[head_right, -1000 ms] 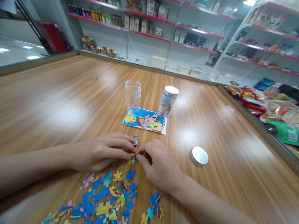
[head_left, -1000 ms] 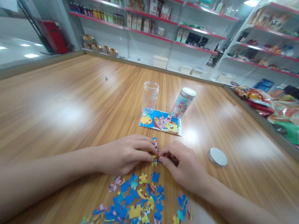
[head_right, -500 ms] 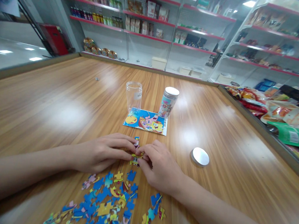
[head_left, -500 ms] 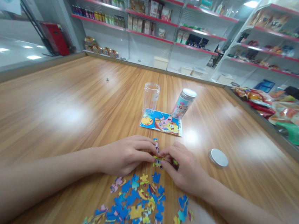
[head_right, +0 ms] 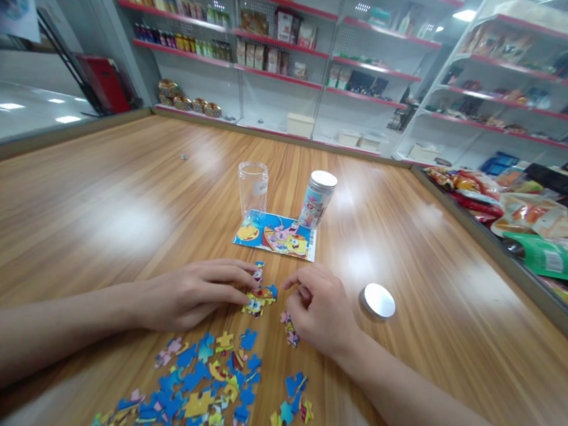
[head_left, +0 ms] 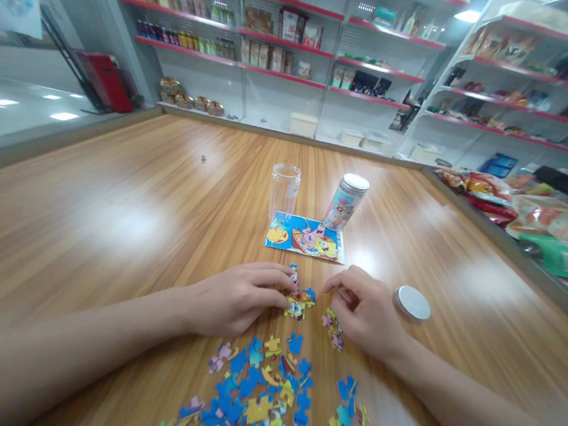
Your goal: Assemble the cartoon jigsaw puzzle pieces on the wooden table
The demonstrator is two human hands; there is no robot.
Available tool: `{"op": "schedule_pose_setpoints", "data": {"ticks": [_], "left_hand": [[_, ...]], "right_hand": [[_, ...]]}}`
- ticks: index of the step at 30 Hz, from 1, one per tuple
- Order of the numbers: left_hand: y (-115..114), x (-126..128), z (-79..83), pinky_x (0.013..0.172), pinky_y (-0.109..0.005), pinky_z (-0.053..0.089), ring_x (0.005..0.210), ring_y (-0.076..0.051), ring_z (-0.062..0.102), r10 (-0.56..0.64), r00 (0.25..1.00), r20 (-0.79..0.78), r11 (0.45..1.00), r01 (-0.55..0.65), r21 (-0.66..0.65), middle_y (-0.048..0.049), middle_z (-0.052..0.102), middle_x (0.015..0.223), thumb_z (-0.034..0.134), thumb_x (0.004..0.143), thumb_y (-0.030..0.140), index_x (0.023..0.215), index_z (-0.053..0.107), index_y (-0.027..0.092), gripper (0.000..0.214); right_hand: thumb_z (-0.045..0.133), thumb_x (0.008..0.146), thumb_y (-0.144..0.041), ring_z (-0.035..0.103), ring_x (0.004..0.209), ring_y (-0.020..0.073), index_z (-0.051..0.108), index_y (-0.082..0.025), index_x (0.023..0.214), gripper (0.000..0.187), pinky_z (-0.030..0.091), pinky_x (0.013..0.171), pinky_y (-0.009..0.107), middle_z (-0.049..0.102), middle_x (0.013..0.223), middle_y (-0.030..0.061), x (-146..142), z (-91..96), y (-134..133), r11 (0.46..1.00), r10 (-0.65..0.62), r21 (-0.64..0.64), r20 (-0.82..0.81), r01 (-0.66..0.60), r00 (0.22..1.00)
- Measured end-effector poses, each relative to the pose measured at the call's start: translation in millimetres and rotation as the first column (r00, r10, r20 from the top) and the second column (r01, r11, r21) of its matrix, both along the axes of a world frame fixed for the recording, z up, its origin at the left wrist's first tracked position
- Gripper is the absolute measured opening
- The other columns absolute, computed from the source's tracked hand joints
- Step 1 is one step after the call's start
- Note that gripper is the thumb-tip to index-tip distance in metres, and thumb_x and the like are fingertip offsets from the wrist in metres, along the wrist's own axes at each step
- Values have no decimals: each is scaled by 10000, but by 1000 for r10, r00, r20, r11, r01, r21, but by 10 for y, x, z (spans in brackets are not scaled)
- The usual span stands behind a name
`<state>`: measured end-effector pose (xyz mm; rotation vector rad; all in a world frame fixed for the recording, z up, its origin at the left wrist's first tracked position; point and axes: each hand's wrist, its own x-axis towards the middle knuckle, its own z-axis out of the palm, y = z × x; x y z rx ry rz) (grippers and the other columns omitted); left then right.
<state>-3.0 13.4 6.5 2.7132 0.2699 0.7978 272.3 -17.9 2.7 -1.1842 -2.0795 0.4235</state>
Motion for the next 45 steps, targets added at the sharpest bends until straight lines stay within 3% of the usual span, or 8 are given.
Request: {"op": "schedule_pose_setpoints", "data": {"ticks": [4, 7, 10, 15, 22, 28, 31, 45], "left_hand": [[53, -51, -38, 1055, -402, 518, 1212, -228, 613, 179, 979, 94, 970, -160, -185, -124, 659, 1262, 477, 856, -6, 1101, 731, 178, 399], [185, -87, -116, 801, -269, 543, 856, -154, 666, 491, 857, 158, 806, -378, -457, -48, 700, 902, 475, 792, 29, 757, 721, 163, 282], [308, -114, -223, 526, -204, 412, 544, -101, 530, 622, 763, 176, 719, -467, -514, 21, 545, 571, 407, 757, 10, 612, 585, 147, 268], [190, -125, -423, 462, -187, 354, 470, -77, 438, 683, 713, 161, 649, -491, -581, 60, 421, 507, 502, 973, 182, 573, 493, 144, 402], [147, -98, -525, 520, -198, 484, 573, -77, 553, 567, 811, 143, 693, -377, -614, 15, 620, 769, 607, 1002, 382, 934, 642, 109, 284], [173, -90, -444, 459, -183, 328, 441, -59, 391, 471, 867, 164, 747, -293, -596, 75, 399, 495, 555, 969, 220, 579, 485, 144, 403], [116, -57, -378, 460, -190, 265, 424, -56, 370, 438, 885, 156, 773, -282, -568, 55, 355, 438, 433, 779, 49, 471, 403, 152, 326], [53, 4, -149, 543, -175, 360, 507, -83, 509, 394, 918, 49, 791, -311, -527, 24, 555, 529, 393, 613, 24, 541, 561, 152, 223]], "right_hand": [[558, 756, -107, 440, 549, 116, 687, -179, 818, 160, 328, 545, 250, 489, 609, -36, 64, -99, 79, 986, -79, -158, -135, 57, 988], [555, 773, -148, 373, 502, 101, 676, -173, 766, 124, 281, 509, 239, 404, 532, -64, 101, -166, 149, 951, -155, -299, -252, 75, 955], [544, 795, -195, 368, 486, 99, 660, -168, 735, 133, 276, 500, 237, 395, 510, -67, 112, -206, 206, 951, -170, -299, -297, 77, 940], [550, 811, -232, 362, 488, 100, 639, -163, 726, 141, 264, 492, 232, 397, 524, -64, 80, -214, 120, 944, -237, -299, -331, 136, 913], [550, 789, -226, 350, 480, 102, 642, -158, 710, 139, 268, 488, 233, 380, 513, -63, 69, -186, -66, 944, -248, -290, -312, 156, 917], [519, 808, -202, 347, 476, 98, 638, -162, 712, 158, 274, 478, 226, 375, 513, -63, 64, -172, -34, 955, -197, -276, -301, 113, 933], [515, 795, -156, 360, 458, 93, 644, -164, 709, 155, 277, 465, 220, 395, 501, -63, 33, -179, 8, 963, -138, -262, -281, 62, 950], [540, 814, -91, 547, 589, 133, 739, -185, 827, 221, 406, 590, 250, 637, 647, 7, -31, -79, 13, 974, 151, -142, -181, -178, 972]]}}
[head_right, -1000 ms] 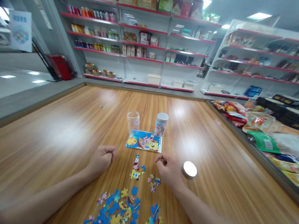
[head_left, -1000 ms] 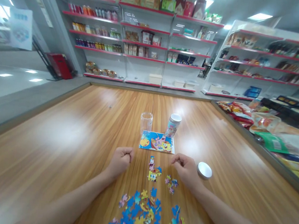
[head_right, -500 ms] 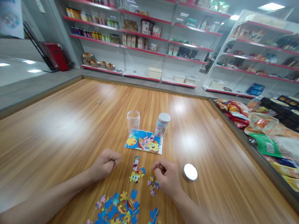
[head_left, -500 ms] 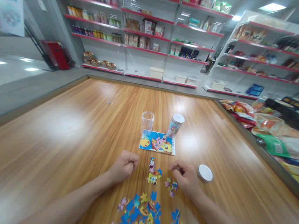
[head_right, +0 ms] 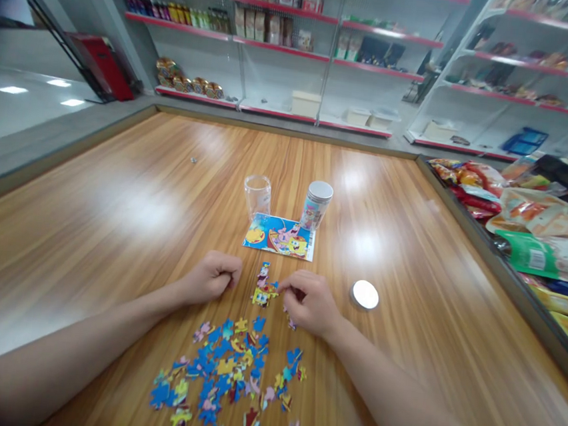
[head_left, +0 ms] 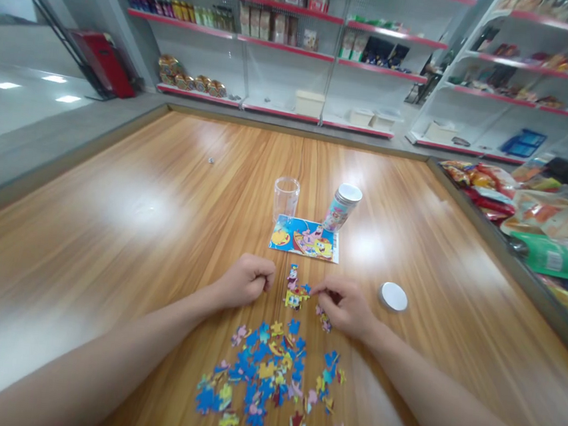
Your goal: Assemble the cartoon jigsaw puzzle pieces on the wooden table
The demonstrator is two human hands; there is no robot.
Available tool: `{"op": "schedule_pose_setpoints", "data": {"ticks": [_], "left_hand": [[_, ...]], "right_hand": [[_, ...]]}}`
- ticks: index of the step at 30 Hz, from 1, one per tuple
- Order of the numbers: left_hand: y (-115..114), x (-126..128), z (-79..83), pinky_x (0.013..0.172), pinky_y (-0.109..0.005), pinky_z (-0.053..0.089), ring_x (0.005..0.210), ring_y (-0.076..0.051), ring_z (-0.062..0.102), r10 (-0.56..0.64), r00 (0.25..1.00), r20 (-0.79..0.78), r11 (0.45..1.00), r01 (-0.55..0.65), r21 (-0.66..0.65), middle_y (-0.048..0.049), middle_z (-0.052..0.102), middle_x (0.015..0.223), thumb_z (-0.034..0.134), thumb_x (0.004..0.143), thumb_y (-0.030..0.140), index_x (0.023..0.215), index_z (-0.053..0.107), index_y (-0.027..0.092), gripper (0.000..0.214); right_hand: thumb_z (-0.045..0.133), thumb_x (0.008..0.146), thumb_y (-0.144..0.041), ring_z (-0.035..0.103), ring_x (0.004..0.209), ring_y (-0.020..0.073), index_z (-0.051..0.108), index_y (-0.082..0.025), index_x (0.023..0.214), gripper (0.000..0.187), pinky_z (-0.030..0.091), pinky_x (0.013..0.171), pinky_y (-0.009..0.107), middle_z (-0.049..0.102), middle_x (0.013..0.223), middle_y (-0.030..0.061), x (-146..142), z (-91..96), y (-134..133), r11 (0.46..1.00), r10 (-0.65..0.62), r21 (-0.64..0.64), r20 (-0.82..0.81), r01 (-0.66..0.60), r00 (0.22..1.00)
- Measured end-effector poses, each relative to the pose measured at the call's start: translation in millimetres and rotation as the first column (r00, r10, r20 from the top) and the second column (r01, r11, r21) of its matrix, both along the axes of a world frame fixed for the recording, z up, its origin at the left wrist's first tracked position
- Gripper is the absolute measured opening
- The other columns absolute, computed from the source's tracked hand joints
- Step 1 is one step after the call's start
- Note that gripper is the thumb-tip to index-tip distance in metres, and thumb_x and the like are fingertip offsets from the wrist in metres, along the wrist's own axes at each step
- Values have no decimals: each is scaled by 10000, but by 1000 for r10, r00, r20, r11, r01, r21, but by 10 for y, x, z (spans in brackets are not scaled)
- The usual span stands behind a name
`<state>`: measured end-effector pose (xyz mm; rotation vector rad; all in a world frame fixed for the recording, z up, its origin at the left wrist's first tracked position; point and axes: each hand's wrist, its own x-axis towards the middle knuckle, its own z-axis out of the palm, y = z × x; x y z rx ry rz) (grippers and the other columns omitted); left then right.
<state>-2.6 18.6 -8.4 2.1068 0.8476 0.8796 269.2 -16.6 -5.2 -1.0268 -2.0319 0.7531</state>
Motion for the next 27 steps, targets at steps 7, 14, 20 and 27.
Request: {"op": "schedule_pose_setpoints", "data": {"ticks": [7, 14, 20, 27], "left_hand": [[27, 15, -3, 577, -180, 394, 535, -95, 531, 37, 997, -62, 999, -39, -34, 19, 581, 545, 403, 635, 31, 561, 593, 151, 237], [10, 29, -2, 562, -181, 396, 529, -94, 541, 15, 995, -98, 998, -9, 57, 14, 596, 564, 410, 664, 9, 582, 600, 150, 250], [-40, 5, 11, 643, -212, 453, 673, -123, 594, -27, 995, -93, 991, 39, 127, -25, 629, 726, 392, 748, -29, 743, 671, 147, 329], [-110, -14, -16, 748, -248, 521, 862, -148, 655, -180, 968, -174, 957, 214, 197, -44, 682, 993, 454, 824, -14, 1147, 740, 250, 505]], "right_hand": [[551, 835, -120, 564, 601, 134, 754, -187, 856, 215, 425, 601, 258, 677, 705, 19, -27, 26, 37, 1000, 19, -13, 29, -18, 999], [547, 830, -92, 573, 629, 151, 755, -192, 870, 235, 426, 616, 277, 647, 682, 17, -31, 30, 20, 997, 43, 63, 60, -47, 997], [536, 830, -84, 546, 628, 157, 759, -213, 846, 258, 406, 601, 287, 602, 648, 11, -21, 31, -3, 995, 60, 77, 97, -68, 993], [523, 869, -103, 556, 658, 175, 778, -222, 972, 300, 424, 618, 315, 624, 684, 30, 25, 22, -54, 988, 125, 63, 175, -138, 977]]}}
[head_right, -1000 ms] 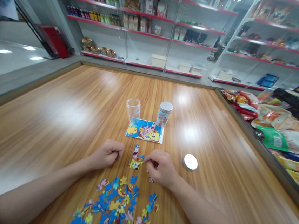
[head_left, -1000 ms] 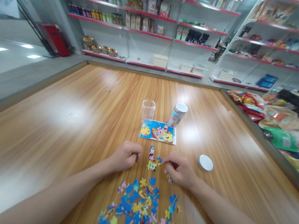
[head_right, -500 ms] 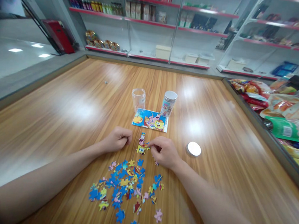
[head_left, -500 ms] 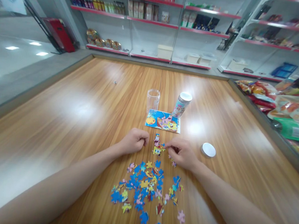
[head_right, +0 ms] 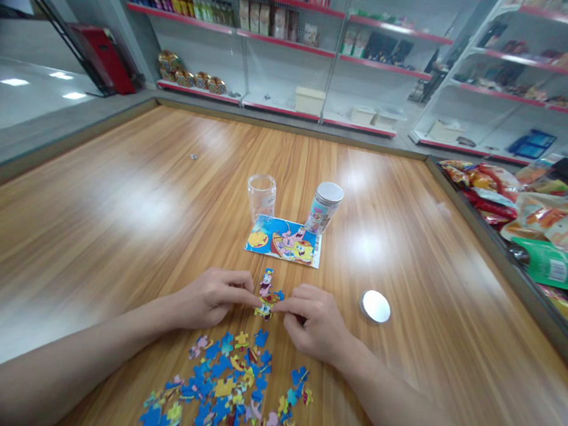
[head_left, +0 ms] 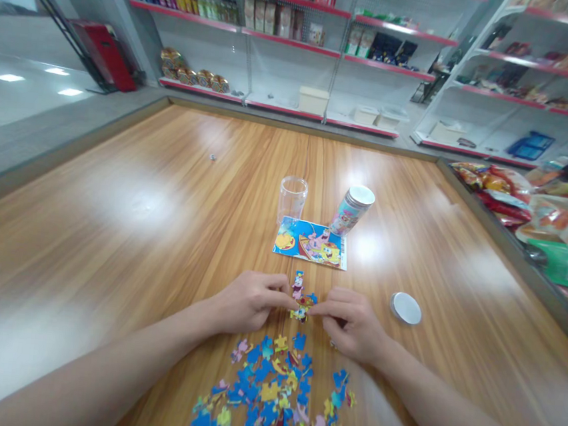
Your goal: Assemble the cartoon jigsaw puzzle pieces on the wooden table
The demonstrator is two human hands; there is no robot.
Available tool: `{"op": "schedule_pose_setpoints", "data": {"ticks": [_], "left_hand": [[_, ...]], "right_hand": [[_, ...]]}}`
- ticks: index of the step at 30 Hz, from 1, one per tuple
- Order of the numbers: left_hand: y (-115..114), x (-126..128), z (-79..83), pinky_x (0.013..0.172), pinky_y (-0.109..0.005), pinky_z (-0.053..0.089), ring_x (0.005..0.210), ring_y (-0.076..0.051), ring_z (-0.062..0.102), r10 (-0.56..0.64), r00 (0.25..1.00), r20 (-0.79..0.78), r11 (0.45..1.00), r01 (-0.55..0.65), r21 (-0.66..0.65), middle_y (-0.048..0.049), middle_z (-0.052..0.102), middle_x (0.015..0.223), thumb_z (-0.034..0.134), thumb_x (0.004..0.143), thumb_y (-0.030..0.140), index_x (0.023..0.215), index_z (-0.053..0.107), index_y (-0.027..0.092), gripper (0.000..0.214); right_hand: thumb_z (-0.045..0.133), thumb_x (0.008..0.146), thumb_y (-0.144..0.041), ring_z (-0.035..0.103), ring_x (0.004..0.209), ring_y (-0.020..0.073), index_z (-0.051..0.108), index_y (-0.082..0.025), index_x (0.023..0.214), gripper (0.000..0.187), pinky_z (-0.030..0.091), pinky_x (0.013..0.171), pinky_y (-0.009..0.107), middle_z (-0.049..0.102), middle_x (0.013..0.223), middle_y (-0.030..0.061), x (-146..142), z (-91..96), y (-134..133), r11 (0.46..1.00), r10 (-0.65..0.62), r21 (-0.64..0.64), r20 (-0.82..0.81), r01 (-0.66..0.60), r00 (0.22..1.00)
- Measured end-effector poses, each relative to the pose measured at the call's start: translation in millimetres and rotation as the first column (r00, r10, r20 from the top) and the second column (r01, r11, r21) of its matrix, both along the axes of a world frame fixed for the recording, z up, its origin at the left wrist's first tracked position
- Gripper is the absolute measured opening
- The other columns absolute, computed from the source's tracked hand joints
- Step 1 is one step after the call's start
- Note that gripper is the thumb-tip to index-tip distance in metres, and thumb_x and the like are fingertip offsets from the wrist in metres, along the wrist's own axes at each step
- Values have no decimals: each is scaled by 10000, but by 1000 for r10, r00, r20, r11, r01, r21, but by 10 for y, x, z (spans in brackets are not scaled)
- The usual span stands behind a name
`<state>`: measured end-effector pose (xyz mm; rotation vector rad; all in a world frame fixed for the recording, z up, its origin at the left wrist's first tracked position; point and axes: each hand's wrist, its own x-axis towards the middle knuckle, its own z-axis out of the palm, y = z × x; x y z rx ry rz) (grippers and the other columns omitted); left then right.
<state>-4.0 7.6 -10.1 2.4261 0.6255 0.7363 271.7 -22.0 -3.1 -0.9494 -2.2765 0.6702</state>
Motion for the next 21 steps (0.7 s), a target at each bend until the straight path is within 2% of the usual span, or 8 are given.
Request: {"op": "schedule_pose_setpoints", "data": {"ticks": [4, 10, 14, 21], "left_hand": [[-14, 12, -21, 695, -242, 515, 810, -141, 636, -14, 995, -97, 995, 24, 102, -35, 666, 968, 490, 885, 29, 1200, 725, 290, 472], [-26, 24, -29, 716, -237, 532, 815, -137, 630, -6, 991, -136, 988, 26, 149, -35, 647, 950, 483, 877, 26, 1235, 711, 315, 514], [-22, 22, -47, 688, -243, 523, 787, -142, 614, 5, 988, -153, 989, 18, 148, -37, 638, 926, 462, 872, 25, 1227, 717, 308, 521], [-23, 32, -41, 734, -261, 542, 841, -152, 639, 2, 989, -150, 992, 18, 127, -36, 657, 959, 469, 852, 23, 1220, 715, 314, 529]], "right_hand": [[515, 860, -87, 546, 642, 171, 779, -219, 1014, 333, 414, 607, 305, 609, 668, 24, -6, -6, -36, 999, 4, 32, 15, -4, 1000], [516, 822, -71, 566, 653, 174, 784, -236, 1045, 386, 400, 602, 295, 631, 686, 26, -44, -3, -36, 997, -5, 81, 83, -2, 997], [513, 816, -69, 566, 644, 178, 792, -243, 1021, 388, 402, 604, 299, 641, 686, 28, -48, -21, -24, 996, 1, 94, 91, -10, 996], [527, 823, -74, 575, 655, 175, 795, -257, 1024, 382, 410, 611, 285, 629, 673, 26, -41, -27, -24, 997, -19, 76, 93, 12, 995]]}}
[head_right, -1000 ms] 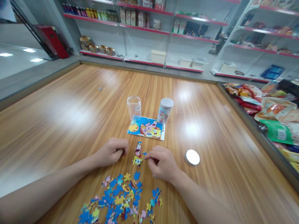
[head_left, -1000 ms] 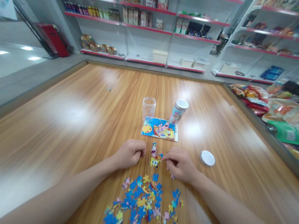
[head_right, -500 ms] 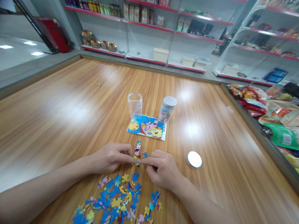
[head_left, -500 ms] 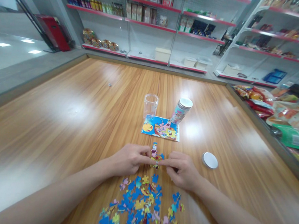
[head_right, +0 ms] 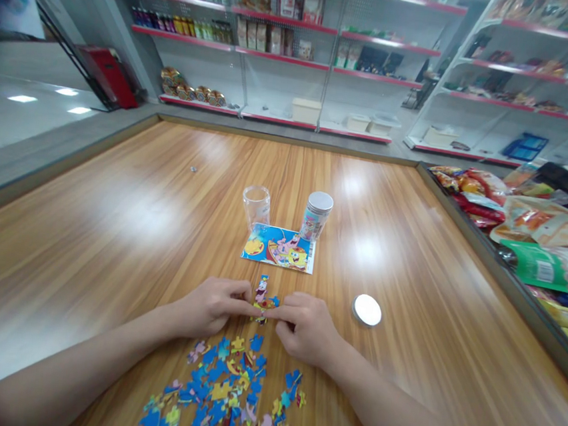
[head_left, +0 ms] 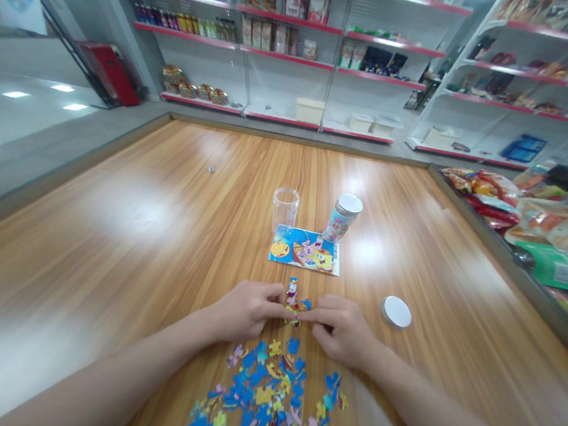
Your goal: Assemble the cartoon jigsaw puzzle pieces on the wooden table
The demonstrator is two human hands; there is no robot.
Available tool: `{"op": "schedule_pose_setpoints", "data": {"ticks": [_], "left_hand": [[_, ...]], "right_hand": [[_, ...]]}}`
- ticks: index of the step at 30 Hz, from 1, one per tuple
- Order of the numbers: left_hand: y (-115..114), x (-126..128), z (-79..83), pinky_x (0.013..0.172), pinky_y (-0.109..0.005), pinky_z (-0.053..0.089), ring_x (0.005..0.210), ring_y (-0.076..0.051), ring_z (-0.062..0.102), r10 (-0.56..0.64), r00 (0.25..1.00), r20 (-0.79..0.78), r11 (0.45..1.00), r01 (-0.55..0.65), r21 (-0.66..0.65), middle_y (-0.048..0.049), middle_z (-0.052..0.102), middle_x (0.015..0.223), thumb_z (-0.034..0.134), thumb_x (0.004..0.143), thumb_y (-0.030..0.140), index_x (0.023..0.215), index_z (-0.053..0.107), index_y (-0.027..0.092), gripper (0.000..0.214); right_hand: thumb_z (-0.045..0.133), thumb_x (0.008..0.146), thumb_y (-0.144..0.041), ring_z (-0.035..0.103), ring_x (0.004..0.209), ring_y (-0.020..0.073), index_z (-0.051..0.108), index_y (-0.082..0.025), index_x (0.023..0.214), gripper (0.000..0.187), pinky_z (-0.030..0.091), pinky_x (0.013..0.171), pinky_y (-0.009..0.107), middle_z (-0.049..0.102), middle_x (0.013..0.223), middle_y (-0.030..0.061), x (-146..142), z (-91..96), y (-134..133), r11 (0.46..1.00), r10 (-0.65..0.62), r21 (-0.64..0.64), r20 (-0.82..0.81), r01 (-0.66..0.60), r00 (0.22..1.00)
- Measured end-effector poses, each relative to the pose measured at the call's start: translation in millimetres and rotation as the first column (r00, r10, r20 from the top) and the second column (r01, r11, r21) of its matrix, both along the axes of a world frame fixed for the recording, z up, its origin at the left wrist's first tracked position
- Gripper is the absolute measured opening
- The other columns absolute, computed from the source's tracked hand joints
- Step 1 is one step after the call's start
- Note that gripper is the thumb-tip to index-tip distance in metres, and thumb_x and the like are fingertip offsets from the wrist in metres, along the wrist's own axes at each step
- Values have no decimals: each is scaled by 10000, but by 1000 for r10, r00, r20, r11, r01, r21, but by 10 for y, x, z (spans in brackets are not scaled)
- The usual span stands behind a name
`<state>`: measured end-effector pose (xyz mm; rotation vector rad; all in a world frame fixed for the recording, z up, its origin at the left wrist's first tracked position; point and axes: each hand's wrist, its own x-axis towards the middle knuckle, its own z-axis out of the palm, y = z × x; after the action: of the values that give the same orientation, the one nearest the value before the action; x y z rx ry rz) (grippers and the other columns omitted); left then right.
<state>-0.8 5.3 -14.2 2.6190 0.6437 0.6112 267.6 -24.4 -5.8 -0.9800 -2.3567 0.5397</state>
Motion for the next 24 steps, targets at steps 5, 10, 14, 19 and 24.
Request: {"op": "schedule_pose_setpoints", "data": {"ticks": [5, 10, 14, 19, 24], "left_hand": [[-11, -3, 16, 714, -267, 539, 812, -154, 630, 8, 1000, 0, 1000, -8, 2, -47, 652, 944, 453, 885, 32, 1236, 699, 271, 490], [-12, -24, 34, 764, -283, 551, 882, -162, 627, 38, 995, 87, 998, -33, -57, -77, 636, 1014, 413, 883, -1, 1253, 674, 223, 505], [-2, -35, 26, 789, -292, 559, 911, -163, 633, 65, 992, 109, 994, -55, -90, -80, 626, 1046, 420, 870, -13, 1209, 691, 218, 492], [10, -29, -1, 786, -290, 562, 907, -161, 641, 80, 992, 94, 993, -71, -97, -77, 628, 1057, 436, 870, -5, 1176, 705, 214, 463], [17, -21, 0, 782, -291, 559, 911, -163, 642, 84, 991, 103, 993, -75, -92, -78, 627, 1058, 435, 860, -15, 1166, 706, 204, 464]], "right_hand": [[533, 808, -90, 568, 629, 155, 777, -225, 1040, 363, 431, 617, 275, 654, 698, 16, -11, 17, -3, 989, -102, -121, -144, 85, 984], [496, 805, -104, 470, 490, 115, 769, -174, 918, 303, 372, 506, 236, 564, 556, -25, 9, 16, 30, 939, -305, -234, -220, 253, 927], [515, 793, -104, 500, 494, 111, 770, -174, 912, 290, 381, 496, 223, 616, 583, -15, 15, 9, 37, 927, -316, -276, -218, 252, 923], [504, 808, -86, 563, 494, 113, 757, -178, 968, 313, 439, 525, 221, 676, 614, -13, 10, -16, 16, 932, -271, -304, -221, 198, 937], [528, 795, -94, 511, 496, 111, 764, -186, 933, 288, 401, 526, 228, 598, 571, -31, 23, -23, 21, 939, -270, -272, -206, 210, 940]]}}
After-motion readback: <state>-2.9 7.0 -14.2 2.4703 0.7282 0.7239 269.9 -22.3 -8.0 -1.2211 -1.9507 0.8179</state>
